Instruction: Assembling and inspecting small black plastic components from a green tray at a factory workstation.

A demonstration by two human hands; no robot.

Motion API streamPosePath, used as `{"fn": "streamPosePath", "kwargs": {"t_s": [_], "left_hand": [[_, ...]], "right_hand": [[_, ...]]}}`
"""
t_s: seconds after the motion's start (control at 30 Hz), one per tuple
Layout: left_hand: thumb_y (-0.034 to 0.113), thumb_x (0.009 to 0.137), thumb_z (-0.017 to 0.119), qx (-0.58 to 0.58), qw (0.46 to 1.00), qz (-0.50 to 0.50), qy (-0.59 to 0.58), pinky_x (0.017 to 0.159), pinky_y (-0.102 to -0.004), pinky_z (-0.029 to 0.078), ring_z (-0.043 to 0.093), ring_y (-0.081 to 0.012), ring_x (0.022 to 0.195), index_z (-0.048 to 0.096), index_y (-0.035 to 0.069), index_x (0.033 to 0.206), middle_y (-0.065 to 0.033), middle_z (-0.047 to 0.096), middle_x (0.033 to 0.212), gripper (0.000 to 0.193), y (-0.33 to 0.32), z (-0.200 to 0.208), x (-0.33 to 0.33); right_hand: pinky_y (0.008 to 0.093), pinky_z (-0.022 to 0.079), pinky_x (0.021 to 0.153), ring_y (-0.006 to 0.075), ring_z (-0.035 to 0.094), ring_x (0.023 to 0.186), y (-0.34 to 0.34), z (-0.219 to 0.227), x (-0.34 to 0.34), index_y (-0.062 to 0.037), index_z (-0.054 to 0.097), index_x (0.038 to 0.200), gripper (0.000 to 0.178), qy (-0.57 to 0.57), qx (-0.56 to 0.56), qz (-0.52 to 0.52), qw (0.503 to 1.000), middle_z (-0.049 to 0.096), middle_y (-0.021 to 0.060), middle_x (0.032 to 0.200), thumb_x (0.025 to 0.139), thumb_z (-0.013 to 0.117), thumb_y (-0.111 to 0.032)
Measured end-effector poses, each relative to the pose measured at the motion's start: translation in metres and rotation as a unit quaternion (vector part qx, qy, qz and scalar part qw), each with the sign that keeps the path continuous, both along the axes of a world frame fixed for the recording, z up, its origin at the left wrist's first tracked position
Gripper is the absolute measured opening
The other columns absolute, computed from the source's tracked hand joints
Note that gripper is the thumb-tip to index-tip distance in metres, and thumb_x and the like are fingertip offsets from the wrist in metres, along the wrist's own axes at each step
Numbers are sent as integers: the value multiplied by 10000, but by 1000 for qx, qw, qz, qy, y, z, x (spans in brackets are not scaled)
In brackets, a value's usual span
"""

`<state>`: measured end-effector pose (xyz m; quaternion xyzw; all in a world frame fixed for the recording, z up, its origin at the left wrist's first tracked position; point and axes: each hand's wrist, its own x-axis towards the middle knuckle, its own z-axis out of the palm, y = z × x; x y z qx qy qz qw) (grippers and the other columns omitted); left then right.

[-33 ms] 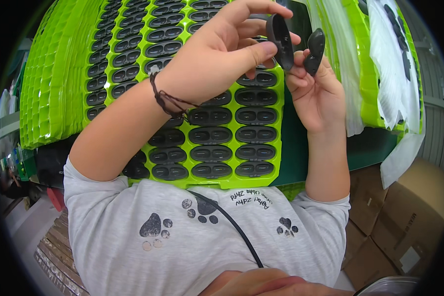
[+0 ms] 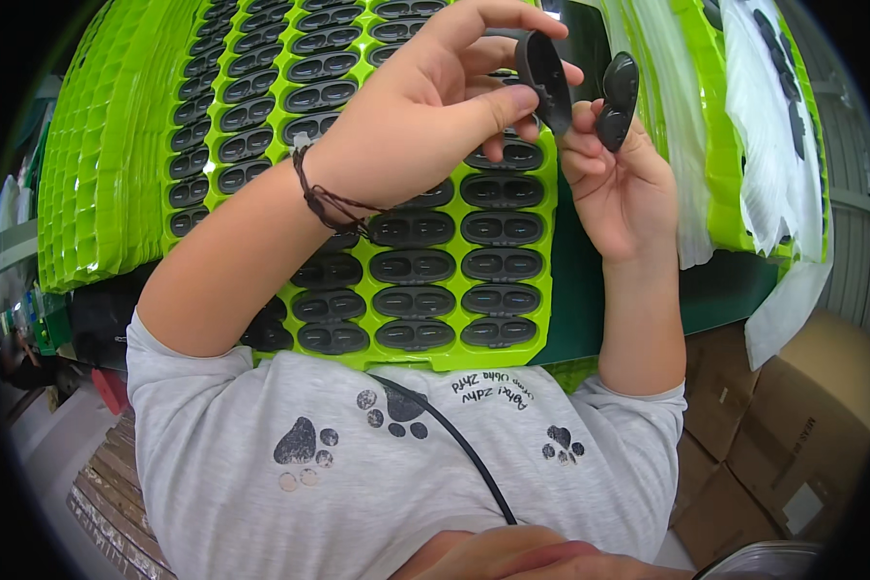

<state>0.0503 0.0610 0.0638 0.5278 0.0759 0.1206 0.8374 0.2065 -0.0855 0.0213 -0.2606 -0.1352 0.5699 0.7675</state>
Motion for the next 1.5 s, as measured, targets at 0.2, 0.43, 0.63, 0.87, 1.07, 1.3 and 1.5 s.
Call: {"fn": "streamPosePath", "kwargs": {"t_s": [0.2, 0.43, 0.63, 0.87, 1.07, 1.3, 1.5], "left_hand": [[31, 957, 520, -66, 997, 38, -2, 726, -252, 524, 609, -120, 875, 433, 47, 1311, -100, 591, 1092, 364, -3, -10, 0], [133, 981, 512, 46, 999, 18, 0, 832, -289, 554, 655, -205, 988, 435, 41, 1236, -164, 553, 1279, 282, 4, -30, 3], [-4, 917, 566, 117, 993, 13, -15, 893, -313, 534, 619, -208, 1069, 454, 38, 1195, -148, 512, 1322, 302, 5, -42, 2], [-42, 858, 632, 102, 994, 13, -40, 967, -332, 500, 560, -191, 1151, 462, 47, 1166, -146, 458, 1374, 363, 6, -43, 4], [-9, 912, 568, 109, 992, 1, -65, 941, -331, 523, 573, -189, 1128, 471, 32, 1168, -154, 513, 1315, 276, 8, -52, 6], [81, 988, 469, 99, 995, 0, 5, 887, -302, 555, 604, -180, 1076, 465, -4, 1245, -142, 540, 1281, 270, 2, -52, 5], [107, 978, 517, 97, 991, 46, 81, 805, -261, 575, 663, -161, 937, 547, -35, 1195, -108, 624, 1133, 261, -1, -45, 8]], "right_hand": [[227, 464, 625, 139, 546, 746, 1, 0, 2, 8, 605, 1017, 134, 75, -51, 32, 995, 619, 102, 912, 947, 539, -85], [221, 389, 569, 127, 524, 694, 7, 3, -7, -5, 544, 1200, 274, -176, -51, -80, 980, 573, 52, 930, 929, 530, -43], [235, 442, 618, 128, 557, 725, 5, 23, -13, 2, 498, 1249, 364, -210, -55, -23, 976, 573, 55, 946, 887, 475, 35], [217, 516, 717, 127, 624, 845, 7, 7, -10, 36, 582, 1094, 257, -431, -107, -85, 892, 596, 58, 962, 845, 643, 49], [202, 494, 700, 85, 606, 825, 9, 0, -14, 19, 614, 1048, 246, -502, -112, -127, 848, 568, 23, 921, 816, 680, 67], [206, 515, 699, 100, 652, 818, 13, 5, -15, 19, 628, 1028, 226, -451, -174, -85, 871, 624, 39, 927, 813, 693, 44], [216, 519, 675, 105, 659, 793, 11, 1, -16, 35, 653, 955, 130, -492, -185, -77, 847, 651, 47, 842, 835, 688, -3]]}}
